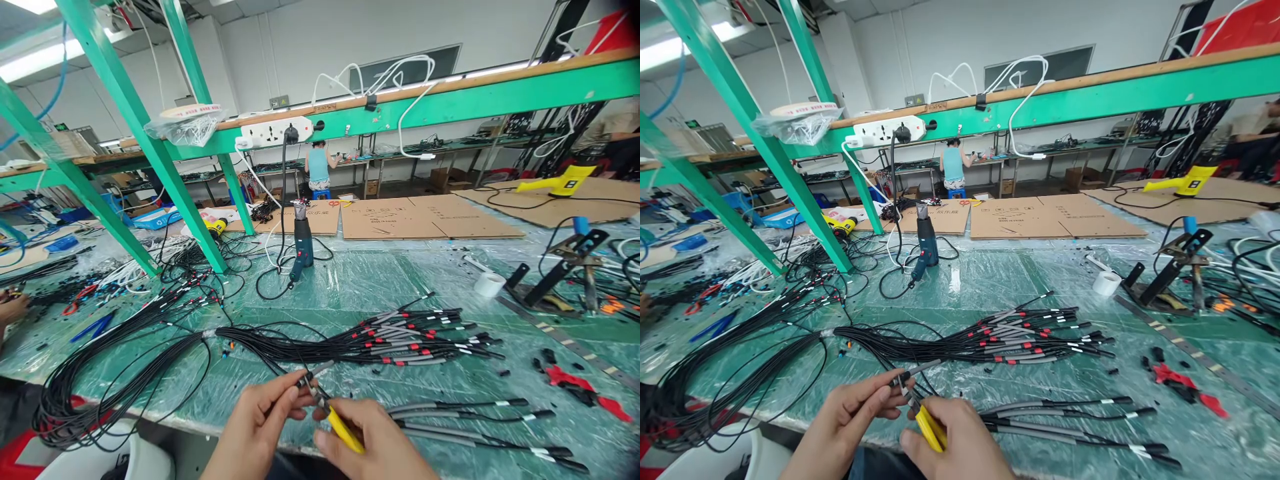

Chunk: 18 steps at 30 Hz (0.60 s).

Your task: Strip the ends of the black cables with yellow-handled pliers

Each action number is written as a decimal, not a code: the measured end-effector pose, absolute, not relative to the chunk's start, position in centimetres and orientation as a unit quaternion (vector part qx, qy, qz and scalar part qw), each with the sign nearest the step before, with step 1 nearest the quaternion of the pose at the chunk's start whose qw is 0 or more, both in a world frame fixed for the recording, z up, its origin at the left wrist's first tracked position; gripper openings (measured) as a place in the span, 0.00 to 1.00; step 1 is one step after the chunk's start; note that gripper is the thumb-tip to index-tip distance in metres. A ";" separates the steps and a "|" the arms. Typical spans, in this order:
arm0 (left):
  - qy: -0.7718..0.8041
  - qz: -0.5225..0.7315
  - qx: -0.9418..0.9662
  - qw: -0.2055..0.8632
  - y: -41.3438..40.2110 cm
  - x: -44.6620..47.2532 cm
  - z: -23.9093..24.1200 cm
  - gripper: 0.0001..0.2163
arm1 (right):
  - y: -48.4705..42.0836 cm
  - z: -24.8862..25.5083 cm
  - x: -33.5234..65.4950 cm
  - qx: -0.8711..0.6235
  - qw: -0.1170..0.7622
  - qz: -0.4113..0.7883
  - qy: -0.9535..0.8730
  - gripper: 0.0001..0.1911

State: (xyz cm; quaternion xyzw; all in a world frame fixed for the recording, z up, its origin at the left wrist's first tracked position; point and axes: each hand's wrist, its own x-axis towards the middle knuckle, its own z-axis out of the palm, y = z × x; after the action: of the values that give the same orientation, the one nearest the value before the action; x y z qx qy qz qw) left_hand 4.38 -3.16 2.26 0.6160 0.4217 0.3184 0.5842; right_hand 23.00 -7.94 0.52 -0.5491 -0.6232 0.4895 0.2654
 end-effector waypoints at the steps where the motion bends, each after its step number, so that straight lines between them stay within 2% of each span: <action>1: 0.423 0.319 0.615 0.584 -3.1 4.4 2.3 0.20 | -8.0 0.3 22.9 -0.578 0.266 0.411 -0.653 0.14; 3: 0.428 0.320 0.610 0.585 -3.0 4.3 2.3 0.21 | -8.2 -0.3 22.7 -0.614 0.266 0.267 -0.693 0.13; 5: 0.432 0.316 0.605 0.589 -2.9 4.3 2.3 0.21 | -8.2 -0.9 22.7 -0.620 0.268 0.171 -0.717 0.20; 8: 0.434 0.310 0.604 0.592 -2.9 4.3 2.4 0.21 | -8.2 -1.1 22.8 -0.617 0.257 0.143 -0.730 0.23; 12: 0.423 0.306 0.608 0.597 -3.0 4.2 2.6 0.18 | -8.0 -0.2 22.9 -0.607 0.264 0.299 -0.687 0.11; 13: 0.421 0.309 0.606 0.600 -3.0 4.1 2.6 0.18 | -8.0 0.0 22.9 -0.592 0.273 0.368 -0.663 0.11; 16: 0.411 0.317 0.601 0.607 -3.1 3.9 2.4 0.17 | -7.9 0.2 22.8 -0.493 0.292 0.585 -0.573 0.20; 18: 0.410 0.331 0.600 0.602 -3.1 3.9 2.1 0.17 | -8.0 0.1 22.6 -0.477 0.301 0.603 -0.564 0.21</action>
State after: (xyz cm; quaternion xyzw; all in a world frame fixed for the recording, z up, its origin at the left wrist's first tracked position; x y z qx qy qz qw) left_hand 3.94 -3.08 2.14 0.6005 0.4099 0.3307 0.6017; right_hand 22.62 -8.00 0.15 -0.4771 -0.5640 0.6032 0.3007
